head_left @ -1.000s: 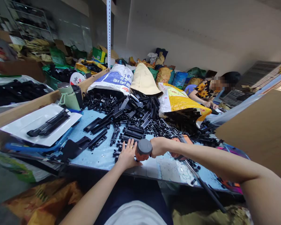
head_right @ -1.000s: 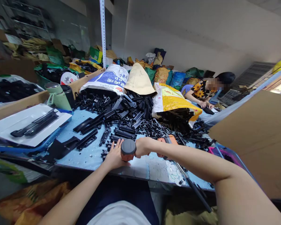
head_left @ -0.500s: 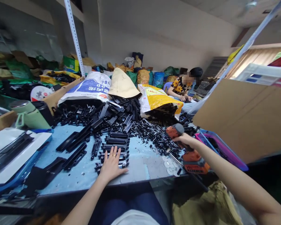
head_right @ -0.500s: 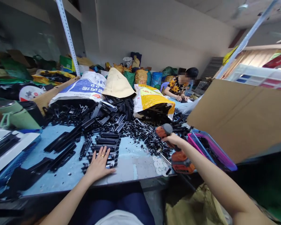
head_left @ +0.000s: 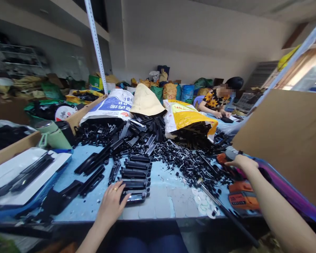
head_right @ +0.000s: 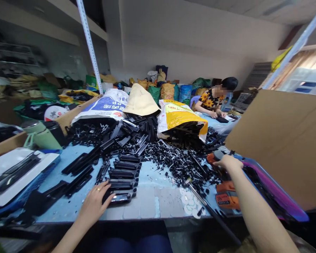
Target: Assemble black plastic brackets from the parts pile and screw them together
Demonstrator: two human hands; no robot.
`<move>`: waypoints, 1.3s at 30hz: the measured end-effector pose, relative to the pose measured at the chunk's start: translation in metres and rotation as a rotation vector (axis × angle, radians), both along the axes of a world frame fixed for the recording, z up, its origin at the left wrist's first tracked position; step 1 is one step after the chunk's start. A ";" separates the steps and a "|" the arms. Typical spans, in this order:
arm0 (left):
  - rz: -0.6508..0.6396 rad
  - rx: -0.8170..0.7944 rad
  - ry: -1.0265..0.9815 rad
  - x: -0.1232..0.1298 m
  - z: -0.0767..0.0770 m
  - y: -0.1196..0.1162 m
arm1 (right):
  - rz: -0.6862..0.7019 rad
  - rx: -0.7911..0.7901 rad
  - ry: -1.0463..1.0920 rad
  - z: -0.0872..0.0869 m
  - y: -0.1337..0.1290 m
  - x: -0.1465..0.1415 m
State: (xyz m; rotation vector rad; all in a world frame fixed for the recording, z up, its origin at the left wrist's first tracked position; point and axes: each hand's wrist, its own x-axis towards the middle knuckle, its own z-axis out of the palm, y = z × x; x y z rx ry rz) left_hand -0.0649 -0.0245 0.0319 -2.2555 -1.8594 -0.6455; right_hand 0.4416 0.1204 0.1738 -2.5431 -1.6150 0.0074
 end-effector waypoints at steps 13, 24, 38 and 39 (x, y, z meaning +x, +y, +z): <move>0.303 -0.003 -0.572 0.001 0.004 -0.052 | 1.277 -0.175 -0.001 -0.085 0.047 -0.364; 0.605 -0.490 -1.657 0.044 -0.029 -0.092 | 1.327 -0.418 0.112 -0.072 0.066 -0.360; 0.520 -0.216 -2.410 0.085 -0.007 -0.101 | 1.243 -0.930 0.660 -0.102 -0.054 -0.348; 0.521 -0.175 -2.402 0.086 -0.007 -0.104 | 1.262 -0.931 0.685 -0.102 -0.065 -0.349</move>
